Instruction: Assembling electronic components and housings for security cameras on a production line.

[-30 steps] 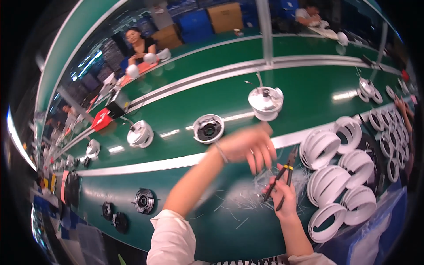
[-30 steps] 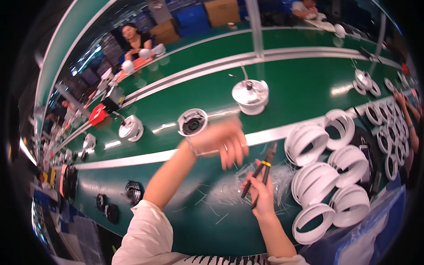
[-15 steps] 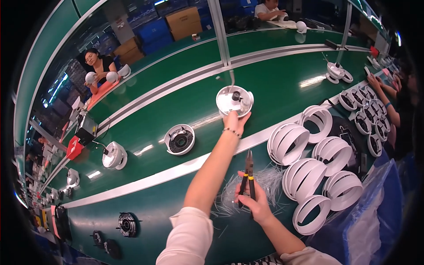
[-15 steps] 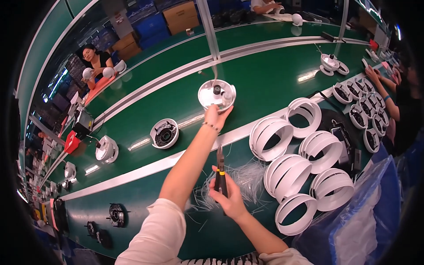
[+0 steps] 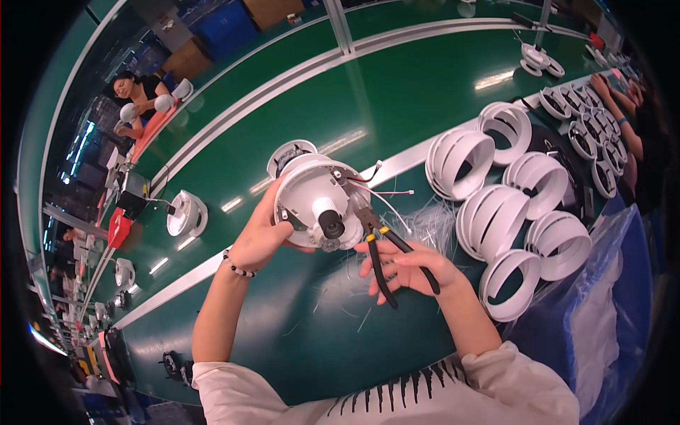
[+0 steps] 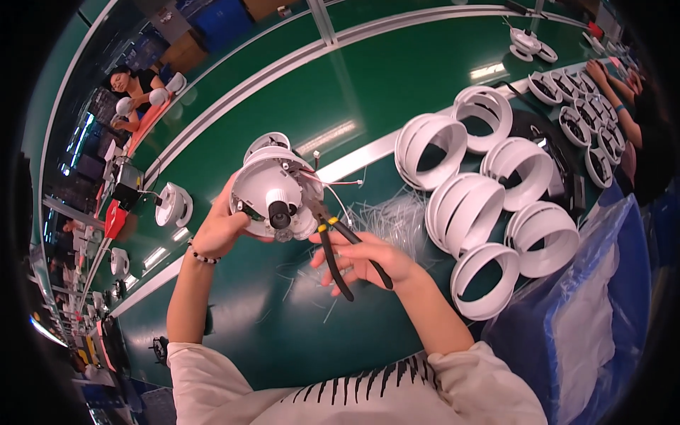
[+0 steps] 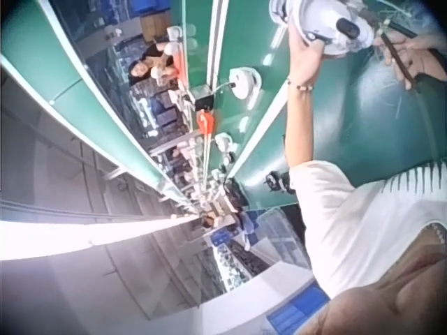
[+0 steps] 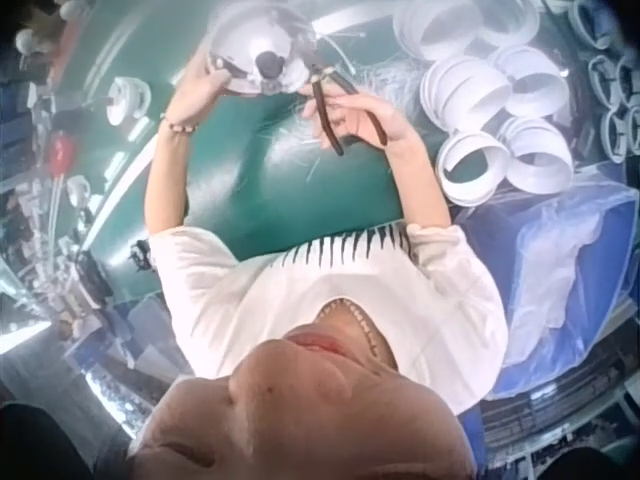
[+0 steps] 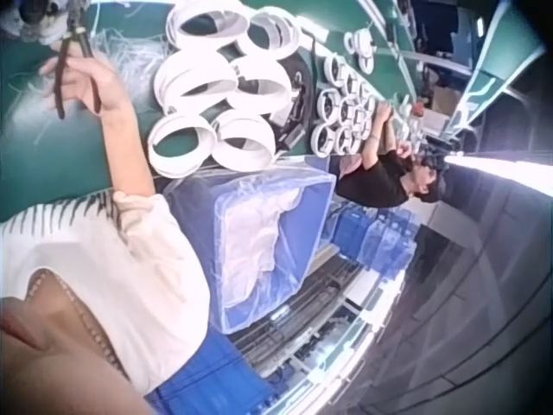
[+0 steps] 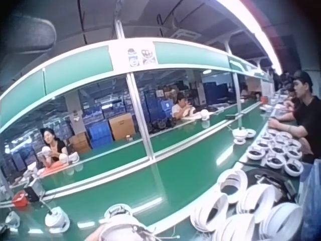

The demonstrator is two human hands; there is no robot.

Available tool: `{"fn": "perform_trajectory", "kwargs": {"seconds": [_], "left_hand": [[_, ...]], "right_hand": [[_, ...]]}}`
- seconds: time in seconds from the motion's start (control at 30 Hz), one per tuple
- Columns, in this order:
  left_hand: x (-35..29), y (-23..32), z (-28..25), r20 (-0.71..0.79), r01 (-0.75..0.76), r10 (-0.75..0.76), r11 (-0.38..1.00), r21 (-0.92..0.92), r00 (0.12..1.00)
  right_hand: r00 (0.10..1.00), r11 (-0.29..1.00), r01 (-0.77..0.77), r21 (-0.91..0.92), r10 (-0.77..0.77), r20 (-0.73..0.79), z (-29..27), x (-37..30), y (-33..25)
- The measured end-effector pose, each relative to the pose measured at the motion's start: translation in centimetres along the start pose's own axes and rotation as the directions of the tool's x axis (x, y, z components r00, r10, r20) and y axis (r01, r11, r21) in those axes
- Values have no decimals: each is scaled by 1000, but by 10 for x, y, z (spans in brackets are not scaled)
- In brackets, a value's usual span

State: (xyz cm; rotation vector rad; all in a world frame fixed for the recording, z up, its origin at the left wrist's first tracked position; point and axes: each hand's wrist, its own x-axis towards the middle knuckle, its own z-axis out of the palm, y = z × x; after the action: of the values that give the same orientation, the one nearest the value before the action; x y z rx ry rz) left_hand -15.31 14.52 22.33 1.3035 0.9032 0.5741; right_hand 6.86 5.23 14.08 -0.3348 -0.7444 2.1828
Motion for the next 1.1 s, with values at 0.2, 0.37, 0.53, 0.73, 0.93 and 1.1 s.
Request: {"fn": "perform_trajectory", "kwargs": {"seconds": [0.2, 0.37, 0.53, 0.73, 0.93, 1.1], "left_hand": [[-1, -4, 5, -23, 5, -6, 1000, -24, 1000], [51, -8, 2, -139, -97, 32, 865, -492, 990], [187, -47, 12, -172, -145, 24, 659, -738, 985], [264, -77, 15, -350, -237, -26, 688, -686, 936], [275, -67, 22, -292, -235, 36, 689, -685, 956], [301, -75, 21, -434, -239, -115, 696, -677, 894]], "right_hand": [[997, 999, -8, 35, 5, 82, -4, -2, 1], [973, 997, -22, 78, 4, 231, 12, 3, -1], [982, 999, 3, 43, -11, 189, 4, -3, 10], [982, 994, 36, 102, -54, 179, -5, -5, 18], [984, 992, 21, 122, -42, 175, -5, 0, 15], [981, 994, -23, 106, 2, 195, -6, 7, 23]]}}
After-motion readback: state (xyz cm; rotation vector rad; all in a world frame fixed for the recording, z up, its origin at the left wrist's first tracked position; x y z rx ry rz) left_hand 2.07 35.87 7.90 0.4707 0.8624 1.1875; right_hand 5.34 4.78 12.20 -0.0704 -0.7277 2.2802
